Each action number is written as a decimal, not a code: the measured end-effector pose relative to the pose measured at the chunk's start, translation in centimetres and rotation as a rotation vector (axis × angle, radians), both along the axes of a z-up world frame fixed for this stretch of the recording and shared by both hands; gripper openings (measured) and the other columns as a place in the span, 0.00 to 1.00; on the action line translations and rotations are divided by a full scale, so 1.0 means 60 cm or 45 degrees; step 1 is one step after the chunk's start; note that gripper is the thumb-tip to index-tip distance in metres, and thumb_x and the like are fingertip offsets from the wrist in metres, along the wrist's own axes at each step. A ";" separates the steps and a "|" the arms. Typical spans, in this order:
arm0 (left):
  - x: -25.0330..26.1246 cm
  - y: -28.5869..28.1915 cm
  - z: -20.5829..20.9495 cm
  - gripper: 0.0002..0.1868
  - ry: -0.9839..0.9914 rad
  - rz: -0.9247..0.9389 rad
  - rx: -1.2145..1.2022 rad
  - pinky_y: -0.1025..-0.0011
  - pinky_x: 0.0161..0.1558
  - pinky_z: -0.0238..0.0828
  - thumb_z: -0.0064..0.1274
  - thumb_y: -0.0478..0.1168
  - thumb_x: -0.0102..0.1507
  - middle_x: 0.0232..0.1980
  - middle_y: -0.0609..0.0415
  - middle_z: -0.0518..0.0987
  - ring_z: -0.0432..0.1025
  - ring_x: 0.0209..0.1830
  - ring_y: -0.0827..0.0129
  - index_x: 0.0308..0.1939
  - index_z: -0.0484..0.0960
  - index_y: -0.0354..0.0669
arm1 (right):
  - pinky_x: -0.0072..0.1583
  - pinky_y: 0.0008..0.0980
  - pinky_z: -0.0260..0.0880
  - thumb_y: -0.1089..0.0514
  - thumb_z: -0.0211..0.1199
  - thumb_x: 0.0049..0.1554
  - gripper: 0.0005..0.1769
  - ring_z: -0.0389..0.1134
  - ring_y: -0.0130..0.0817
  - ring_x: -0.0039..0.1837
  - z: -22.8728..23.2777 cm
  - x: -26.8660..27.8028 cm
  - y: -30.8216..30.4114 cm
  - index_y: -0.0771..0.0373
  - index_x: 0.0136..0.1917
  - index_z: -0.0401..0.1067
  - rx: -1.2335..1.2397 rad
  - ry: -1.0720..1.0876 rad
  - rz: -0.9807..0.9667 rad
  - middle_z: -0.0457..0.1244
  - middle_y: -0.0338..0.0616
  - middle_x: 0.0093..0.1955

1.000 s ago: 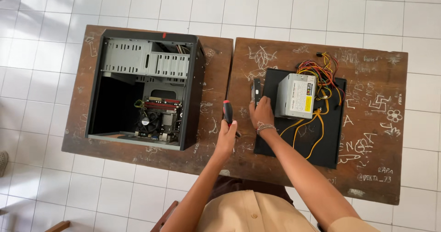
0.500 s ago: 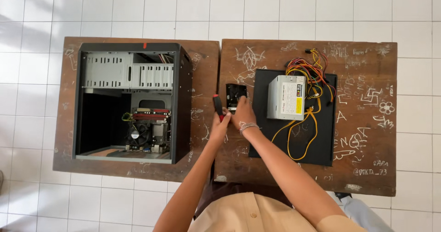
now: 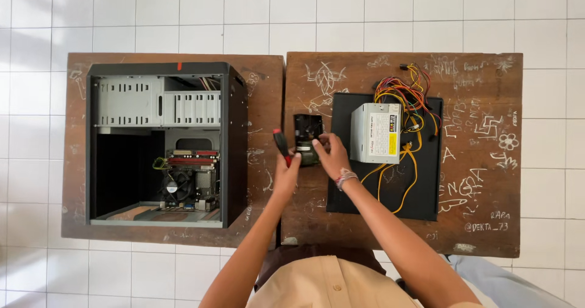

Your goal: The person uses a screwdriver to remove screws from a hard drive mounted inside a desktop computer case. They then lift the hard drive out of the drive bay and place it on the table next to the power supply.

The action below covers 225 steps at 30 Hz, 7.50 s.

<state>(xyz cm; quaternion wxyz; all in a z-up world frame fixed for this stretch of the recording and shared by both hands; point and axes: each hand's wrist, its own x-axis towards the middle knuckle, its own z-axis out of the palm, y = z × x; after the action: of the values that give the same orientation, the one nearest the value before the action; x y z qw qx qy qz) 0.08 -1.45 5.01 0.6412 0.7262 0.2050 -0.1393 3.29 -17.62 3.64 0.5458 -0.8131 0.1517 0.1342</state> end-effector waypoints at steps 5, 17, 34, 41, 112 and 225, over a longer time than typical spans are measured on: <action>-0.013 -0.070 0.060 0.07 -0.117 -0.140 -0.117 0.67 0.52 0.65 0.50 0.44 0.70 0.39 0.57 0.69 0.65 0.44 0.69 0.46 0.70 0.49 | 0.70 0.50 0.65 0.25 0.63 0.56 0.43 0.63 0.55 0.72 0.017 0.000 -0.045 0.54 0.72 0.63 0.097 0.324 -0.054 0.63 0.57 0.69; -0.050 -0.011 0.007 0.07 -0.053 0.073 -0.261 0.62 0.62 0.73 0.47 0.36 0.70 0.62 0.45 0.72 0.69 0.62 0.61 0.50 0.67 0.42 | 0.77 0.49 0.56 0.38 0.61 0.61 0.45 0.55 0.56 0.78 -0.068 0.034 0.007 0.70 0.78 0.53 -0.135 0.271 -0.150 0.54 0.67 0.76; -0.101 0.025 0.046 0.06 -0.019 -0.006 -0.287 0.54 0.66 0.65 0.43 0.37 0.73 0.64 0.41 0.71 0.66 0.67 0.54 0.47 0.62 0.45 | 0.67 0.52 0.68 0.52 0.85 0.38 0.60 0.60 0.61 0.66 -0.097 0.026 0.104 0.67 0.72 0.50 -0.701 0.149 -0.224 0.52 0.57 0.64; -0.126 0.042 0.039 0.06 -0.057 0.075 -0.338 0.62 0.60 0.67 0.43 0.37 0.73 0.59 0.44 0.71 0.66 0.58 0.62 0.49 0.62 0.44 | 0.68 0.59 0.65 0.59 0.81 0.43 0.56 0.59 0.69 0.66 -0.086 0.007 0.085 0.71 0.73 0.49 -0.572 0.001 -0.183 0.52 0.63 0.65; 0.049 0.815 0.205 0.21 -0.827 -1.020 0.354 0.52 0.59 0.74 0.39 0.25 0.70 0.56 0.41 0.74 0.71 0.60 0.47 0.68 0.69 0.31 | 0.54 0.37 0.76 0.56 0.69 0.59 0.17 0.71 0.34 0.46 0.190 -0.038 0.769 0.67 0.56 0.70 0.402 -0.325 -0.527 0.66 0.51 0.47; 0.425 0.811 0.290 0.07 -0.909 -0.214 0.422 0.71 0.32 0.61 0.57 0.32 0.55 0.25 0.61 0.73 0.61 0.25 0.72 0.33 0.76 0.47 | 0.43 0.27 0.77 0.64 0.77 0.55 0.15 0.66 0.34 0.43 0.408 0.378 0.830 0.62 0.53 0.75 -0.421 -1.177 0.488 0.62 0.45 0.46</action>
<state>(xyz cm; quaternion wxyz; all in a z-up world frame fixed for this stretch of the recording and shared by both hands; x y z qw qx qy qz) 25.59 47.19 22.41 0.5328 0.8368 -0.0710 0.1048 25.98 32.18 28.10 0.3858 -0.8759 -0.2370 -0.1668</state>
